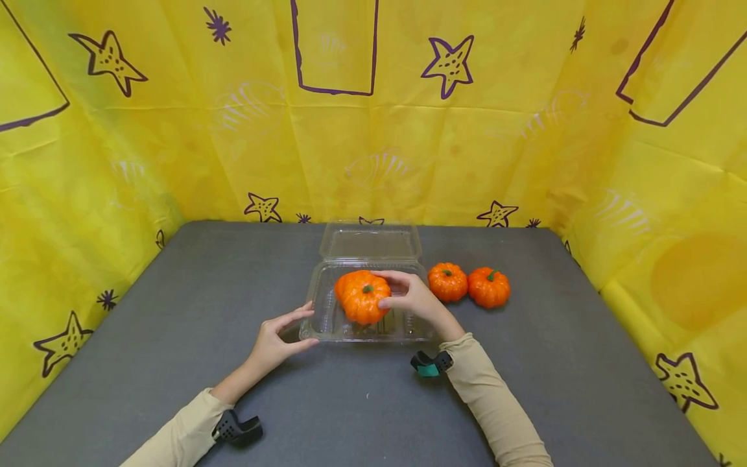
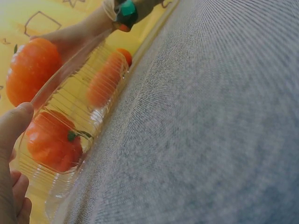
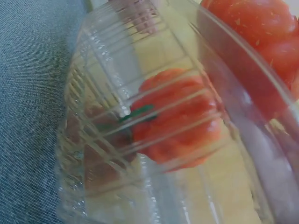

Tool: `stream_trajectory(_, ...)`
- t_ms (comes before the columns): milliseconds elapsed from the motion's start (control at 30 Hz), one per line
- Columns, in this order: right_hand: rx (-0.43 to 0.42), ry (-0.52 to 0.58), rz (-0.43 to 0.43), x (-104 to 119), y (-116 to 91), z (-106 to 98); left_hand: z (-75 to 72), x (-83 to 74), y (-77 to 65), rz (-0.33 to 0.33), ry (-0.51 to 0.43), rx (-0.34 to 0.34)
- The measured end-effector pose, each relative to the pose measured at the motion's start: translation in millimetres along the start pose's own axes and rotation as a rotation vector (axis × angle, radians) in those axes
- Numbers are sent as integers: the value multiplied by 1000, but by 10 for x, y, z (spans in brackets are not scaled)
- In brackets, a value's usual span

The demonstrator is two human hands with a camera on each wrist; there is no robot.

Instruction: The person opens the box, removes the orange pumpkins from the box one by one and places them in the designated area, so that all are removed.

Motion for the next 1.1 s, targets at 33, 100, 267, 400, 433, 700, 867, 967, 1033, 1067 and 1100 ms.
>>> stream_trajectory(33,-4,-4,-5,9,-4,-9,1,-1,0,0,-1,0)
stream_trajectory(100,-11,-4,-21,27,-11,-32,3,2,-1,-1,-3,1)
stream_trajectory(267,-40,26,-60,73,-37,-94,-1,-2,0,-2,0,0)
stream_trajectory(400,-23,83,-118,103,-63,-133,-1,-7,-2,1,4,0)
stream_trajectory(433,-11,101,-132,108,-70,-141,0,-7,-3,1,6,0)
stream_trajectory(700,-57,45,-66,129,-134,-219,3,-8,-2,-1,7,4)
stream_trajectory(867,-69,-39,-15,158,-213,-264,2,0,-4,11,1,-2)
stream_trajectory(967,-52,-92,-24,170,-271,-299,1,4,-10,20,4,-11)
stream_trajectory(1033,-52,-107,-39,168,-311,-335,0,4,-11,28,10,-14)
stream_trajectory(1067,-55,-109,-50,168,-330,-351,-1,2,-11,35,13,-15)
stream_trajectory(1100,-57,-105,-57,165,-351,-366,-5,0,-13,41,17,-17)
Point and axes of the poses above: each hand's wrist, its own y-axis towards the middle knuckle, its own z-axis out of the palm, x = y × z, the point moved 2 cm from there along y, towards the middle knuckle, and after that the axes turned 3 degrees about y, right-handed, at the moved point
